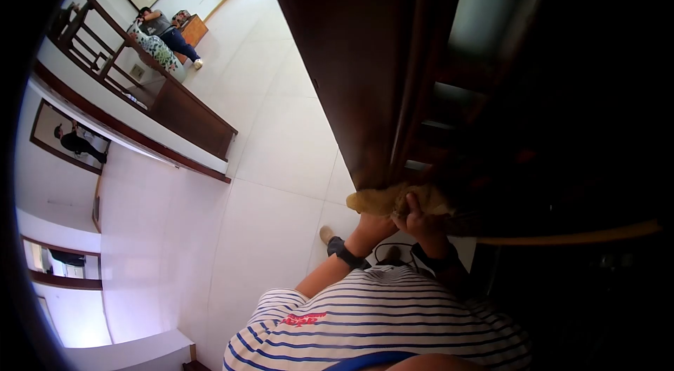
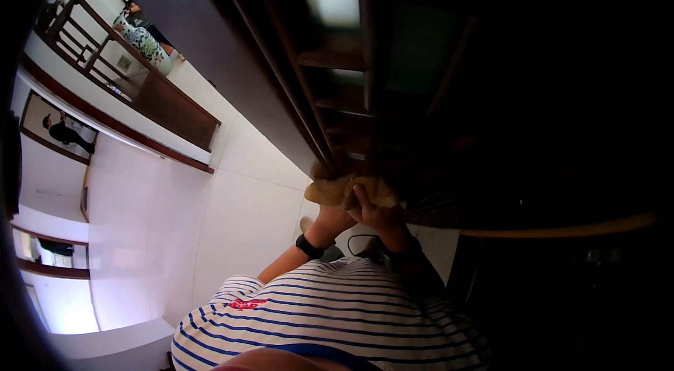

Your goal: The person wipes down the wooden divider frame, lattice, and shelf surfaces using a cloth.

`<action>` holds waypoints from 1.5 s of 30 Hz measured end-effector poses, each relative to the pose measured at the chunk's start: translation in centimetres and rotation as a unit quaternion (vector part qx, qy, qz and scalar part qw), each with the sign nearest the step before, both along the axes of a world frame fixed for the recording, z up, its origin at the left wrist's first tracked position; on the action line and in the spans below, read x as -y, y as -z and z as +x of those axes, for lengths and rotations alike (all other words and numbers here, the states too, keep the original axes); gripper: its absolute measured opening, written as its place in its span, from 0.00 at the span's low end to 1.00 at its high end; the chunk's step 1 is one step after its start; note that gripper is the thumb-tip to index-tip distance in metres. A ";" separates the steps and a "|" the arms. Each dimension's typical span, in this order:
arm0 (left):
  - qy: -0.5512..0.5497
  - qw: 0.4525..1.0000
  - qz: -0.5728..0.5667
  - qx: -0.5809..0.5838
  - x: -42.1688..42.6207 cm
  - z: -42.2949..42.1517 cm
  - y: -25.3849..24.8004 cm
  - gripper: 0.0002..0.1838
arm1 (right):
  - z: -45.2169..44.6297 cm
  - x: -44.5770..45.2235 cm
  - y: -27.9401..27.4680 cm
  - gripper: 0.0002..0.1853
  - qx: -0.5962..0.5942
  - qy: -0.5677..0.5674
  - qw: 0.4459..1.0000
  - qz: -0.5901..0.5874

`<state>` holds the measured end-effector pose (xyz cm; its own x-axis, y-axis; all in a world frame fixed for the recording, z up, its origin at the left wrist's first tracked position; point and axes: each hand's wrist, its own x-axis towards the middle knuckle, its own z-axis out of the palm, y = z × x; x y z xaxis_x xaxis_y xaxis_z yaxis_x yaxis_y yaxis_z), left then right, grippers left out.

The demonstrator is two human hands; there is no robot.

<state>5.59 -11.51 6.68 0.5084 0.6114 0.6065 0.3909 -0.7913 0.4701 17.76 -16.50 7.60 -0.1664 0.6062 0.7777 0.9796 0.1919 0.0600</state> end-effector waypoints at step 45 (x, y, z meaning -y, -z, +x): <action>-0.103 0.991 0.076 -0.037 2.8 2.9 5.4 0.28 | 1.5 2.6 -1.0 0.30 -0.003 -0.052 0.997 -0.051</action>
<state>8.52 -14.26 1.32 0.4284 0.6114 0.6654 0.5811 -0.7503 0.3153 19.23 -19.06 8.64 -0.2268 0.6615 0.7148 0.9546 0.2964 0.0286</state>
